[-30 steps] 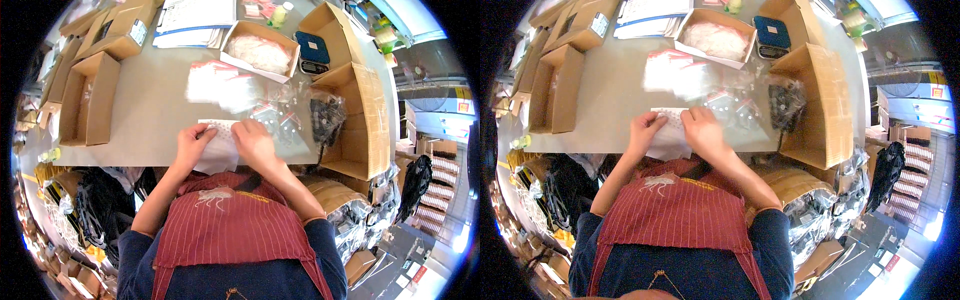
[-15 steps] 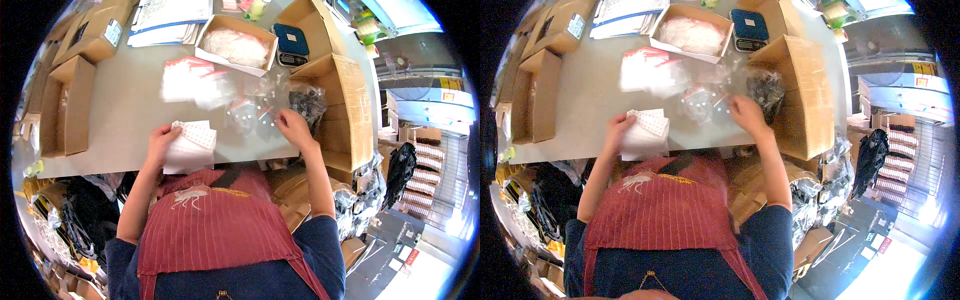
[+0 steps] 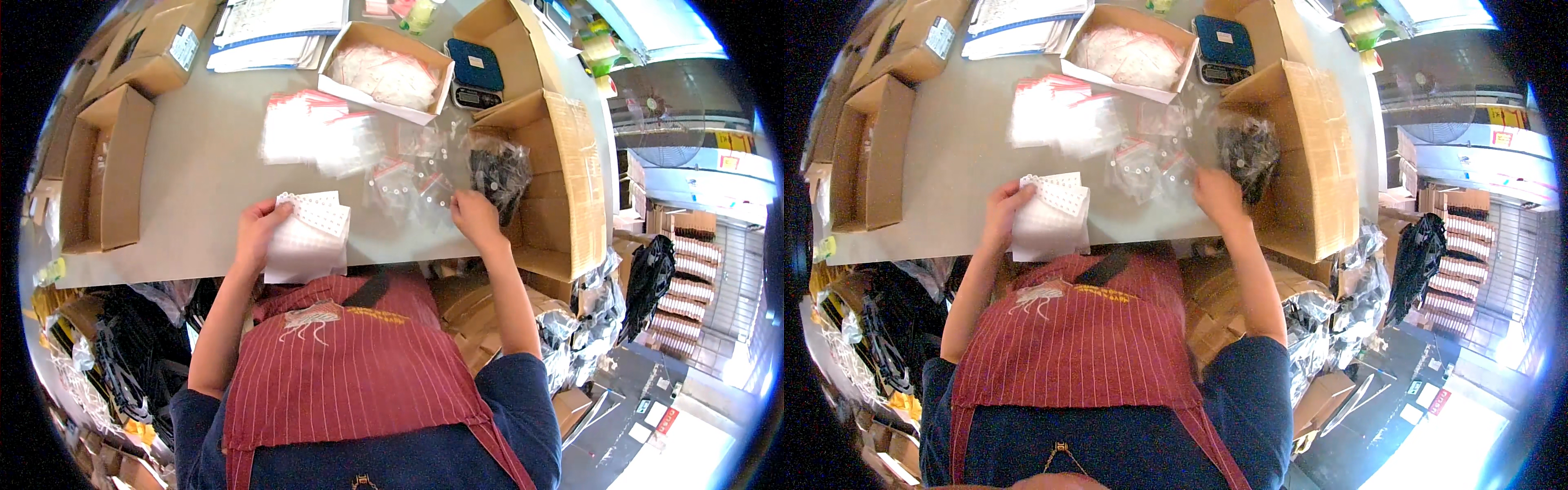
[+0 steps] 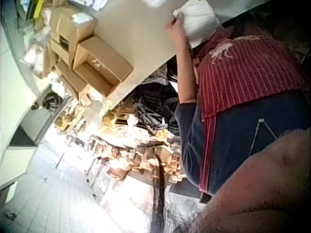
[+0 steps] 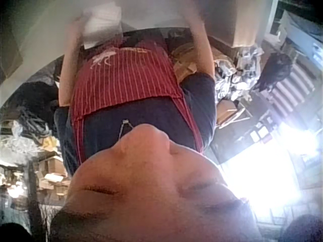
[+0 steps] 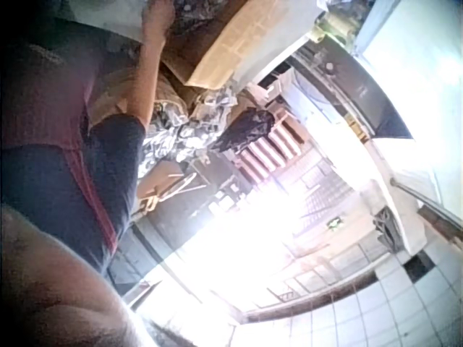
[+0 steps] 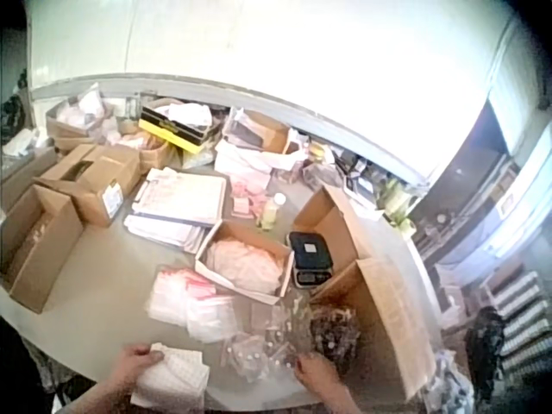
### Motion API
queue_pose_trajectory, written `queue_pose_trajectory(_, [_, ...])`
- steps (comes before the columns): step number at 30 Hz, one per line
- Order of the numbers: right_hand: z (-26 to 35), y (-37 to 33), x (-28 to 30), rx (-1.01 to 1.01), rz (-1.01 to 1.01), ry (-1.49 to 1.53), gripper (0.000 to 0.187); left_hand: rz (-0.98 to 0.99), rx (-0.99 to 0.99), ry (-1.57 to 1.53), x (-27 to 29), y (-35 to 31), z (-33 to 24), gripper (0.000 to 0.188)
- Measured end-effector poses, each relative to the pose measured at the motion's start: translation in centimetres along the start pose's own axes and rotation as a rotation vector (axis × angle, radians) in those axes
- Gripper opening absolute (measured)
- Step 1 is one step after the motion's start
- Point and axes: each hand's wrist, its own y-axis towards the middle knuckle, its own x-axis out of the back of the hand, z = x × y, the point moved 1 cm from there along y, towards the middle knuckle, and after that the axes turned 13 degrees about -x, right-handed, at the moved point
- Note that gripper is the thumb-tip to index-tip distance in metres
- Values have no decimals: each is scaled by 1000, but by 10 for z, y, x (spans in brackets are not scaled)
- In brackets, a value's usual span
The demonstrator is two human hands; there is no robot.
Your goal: The person sorts various small hardware components from a large collection, placing individual items into small plastic bags.
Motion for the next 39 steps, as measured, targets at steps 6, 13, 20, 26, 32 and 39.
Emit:
queue_pose_trajectory(6, [43,-1,25,-155,-3,-99,12,-25,-13,4,2,-2,2,26])
queue_pose_trajectory(13, [93,10,-9,97,42,514,15,-36,-25,24,3,-2,1,27])
queue_pose_trajectory(20, [101,12,-30,97,-130,249,15,-54,-37,-33,-1,-6,-1,27])
queue_pose_trajectory(26, [83,26,-3,-130,233,270,34,-37,-45,-47,4,-3,3,26])
queue_pose_trajectory(32, [77,25,-7,-144,-26,265,36,-35,-78,-32,6,0,8,25])
queue_pose_trajectory(39, [77,29,-25,-142,0,477,25,4,-65,14,7,2,3,22])
